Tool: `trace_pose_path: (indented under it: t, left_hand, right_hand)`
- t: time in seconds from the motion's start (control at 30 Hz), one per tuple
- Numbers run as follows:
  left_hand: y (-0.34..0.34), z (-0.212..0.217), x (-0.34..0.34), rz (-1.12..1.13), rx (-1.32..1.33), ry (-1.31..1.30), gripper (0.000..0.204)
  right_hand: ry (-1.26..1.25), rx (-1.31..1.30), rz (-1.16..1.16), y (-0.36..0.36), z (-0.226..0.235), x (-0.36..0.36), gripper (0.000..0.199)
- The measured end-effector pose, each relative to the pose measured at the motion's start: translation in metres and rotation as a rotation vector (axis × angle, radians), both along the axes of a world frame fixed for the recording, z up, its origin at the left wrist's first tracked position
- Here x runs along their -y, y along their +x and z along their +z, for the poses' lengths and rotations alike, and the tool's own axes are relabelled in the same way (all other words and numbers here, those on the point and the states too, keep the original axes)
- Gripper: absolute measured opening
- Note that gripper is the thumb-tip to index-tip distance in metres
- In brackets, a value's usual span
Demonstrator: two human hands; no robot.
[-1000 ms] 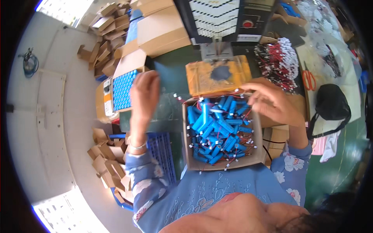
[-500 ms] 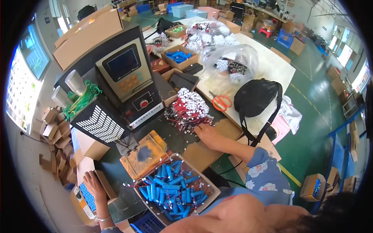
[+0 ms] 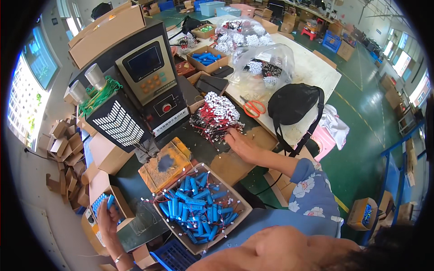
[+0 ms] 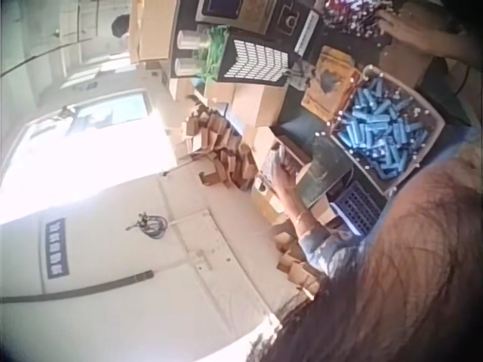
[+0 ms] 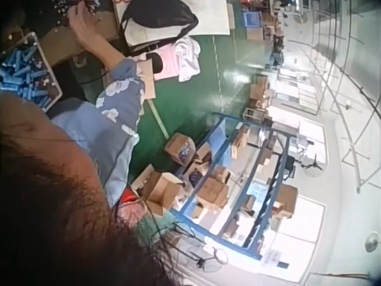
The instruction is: The person repeatedly takes a battery cell from a box and a wire connector from a pile, welds the connector onto the battery using a spot welder, and places the assembled battery into a center box.
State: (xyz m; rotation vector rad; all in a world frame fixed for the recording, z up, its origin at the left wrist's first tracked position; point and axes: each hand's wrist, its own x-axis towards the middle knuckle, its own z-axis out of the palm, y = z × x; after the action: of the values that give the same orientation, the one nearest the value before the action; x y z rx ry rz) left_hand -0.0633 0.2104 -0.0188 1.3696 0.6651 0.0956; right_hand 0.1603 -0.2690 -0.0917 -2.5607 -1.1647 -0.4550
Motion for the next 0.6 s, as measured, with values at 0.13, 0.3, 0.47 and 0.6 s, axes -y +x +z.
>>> trace_pose_path:
  t: [0.13,0.3,0.47,0.6]
  left_hand:
    - [0.015,-0.006,0.057,-0.144,0.274,-0.524,0.039]
    - [0.032,0.023,0.124,-0.400,0.443,-0.002,0.030]
    - [0.053,0.033,0.150,-0.332,0.593,0.585,0.018]
    - [0.078,0.031,0.163,-0.165,0.472,0.573,0.015]
  right_hand:
    - [-0.094,0.396,-0.090,-0.012,0.009,0.003,0.011]
    - [-0.249,0.240,-0.151,-0.012,0.013,0.020,0.015]
    - [-0.041,0.004,-0.184,-0.018,0.038,-0.021,0.024]
    - [0.200,-0.195,0.130,-0.030,0.085,-0.059,0.021]
